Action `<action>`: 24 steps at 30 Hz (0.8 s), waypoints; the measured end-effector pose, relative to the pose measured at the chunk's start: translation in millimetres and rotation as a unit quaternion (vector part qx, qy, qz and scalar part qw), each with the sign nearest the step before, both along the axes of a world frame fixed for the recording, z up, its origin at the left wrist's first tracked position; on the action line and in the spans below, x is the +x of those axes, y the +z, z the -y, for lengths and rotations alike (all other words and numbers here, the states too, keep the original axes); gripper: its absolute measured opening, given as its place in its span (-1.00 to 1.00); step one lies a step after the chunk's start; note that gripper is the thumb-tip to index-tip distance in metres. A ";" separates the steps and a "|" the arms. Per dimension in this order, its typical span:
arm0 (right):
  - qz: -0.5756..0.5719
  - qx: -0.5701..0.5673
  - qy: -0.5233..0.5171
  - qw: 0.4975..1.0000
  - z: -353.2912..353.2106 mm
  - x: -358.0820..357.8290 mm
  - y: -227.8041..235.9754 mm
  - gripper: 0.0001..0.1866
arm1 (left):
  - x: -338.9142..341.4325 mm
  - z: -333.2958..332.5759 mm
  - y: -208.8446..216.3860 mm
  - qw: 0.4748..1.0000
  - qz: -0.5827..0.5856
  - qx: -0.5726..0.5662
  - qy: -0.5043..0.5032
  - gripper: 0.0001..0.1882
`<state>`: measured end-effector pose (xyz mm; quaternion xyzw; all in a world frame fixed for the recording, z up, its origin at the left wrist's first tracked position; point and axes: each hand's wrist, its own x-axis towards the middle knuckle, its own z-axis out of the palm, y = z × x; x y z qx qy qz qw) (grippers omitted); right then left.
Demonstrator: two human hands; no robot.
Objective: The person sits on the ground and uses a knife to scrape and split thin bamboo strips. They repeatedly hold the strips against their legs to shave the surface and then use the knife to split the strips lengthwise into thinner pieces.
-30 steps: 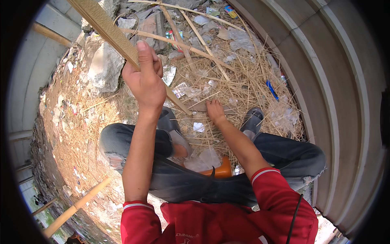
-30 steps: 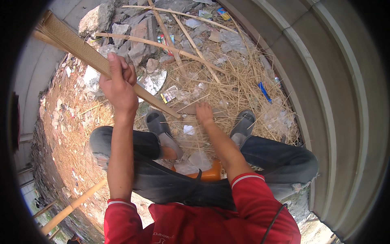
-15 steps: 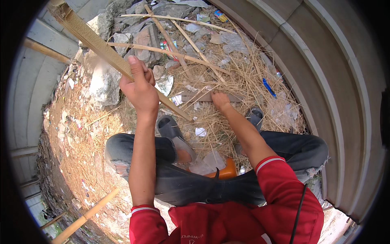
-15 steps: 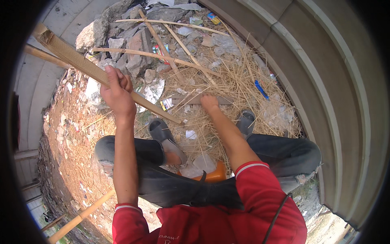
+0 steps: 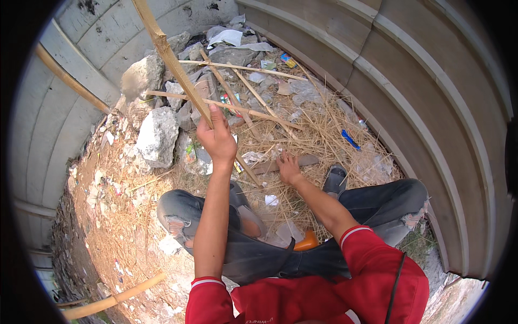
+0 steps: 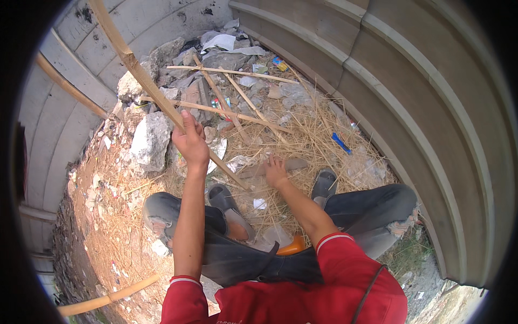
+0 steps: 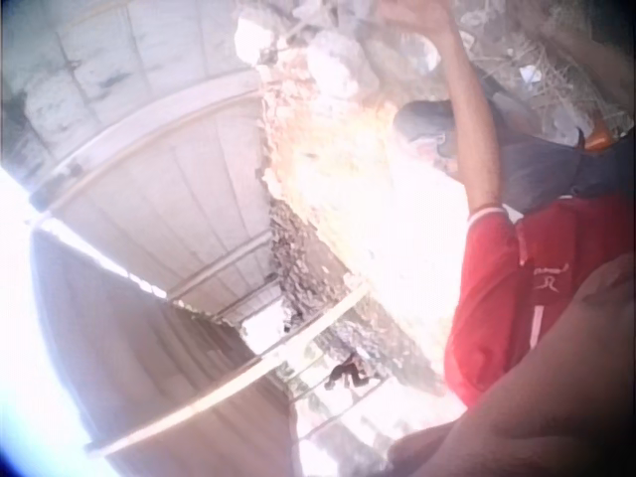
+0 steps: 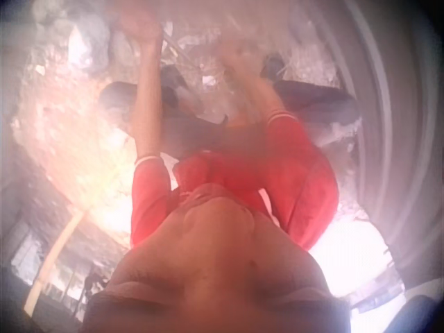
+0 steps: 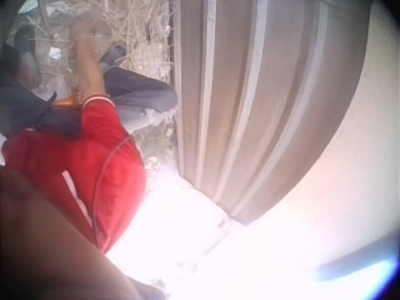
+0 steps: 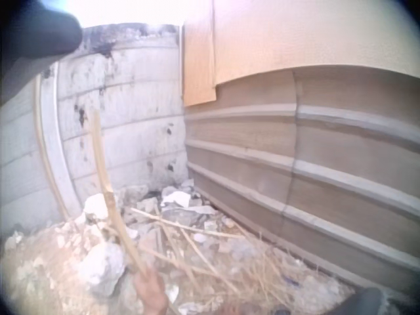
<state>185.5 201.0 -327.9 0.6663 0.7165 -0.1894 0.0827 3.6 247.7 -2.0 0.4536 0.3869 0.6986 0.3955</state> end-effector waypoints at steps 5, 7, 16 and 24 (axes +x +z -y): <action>-0.300 0.029 -0.377 0.876 25.2 14.2 -7.6 -0.34 | 3.1 -3.4 -9.4 0.999 -0.018 0.038 0.015 -0.53; -0.371 0.044 -0.431 0.821 14.4 40.2 -17.1 -0.45 | 9.5 3.4 -1.2 0.999 -0.017 0.032 0.029 -0.53; -0.690 0.135 -0.369 0.608 48.4 -21.6 217.0 -0.63 | -15.7 42.6 -3.5 0.993 0.018 0.071 0.098 -0.57; -0.693 0.140 -0.278 0.650 84.3 53.7 251.5 -0.67 | -9.3 35.0 1.6 0.992 0.038 0.049 0.112 -0.57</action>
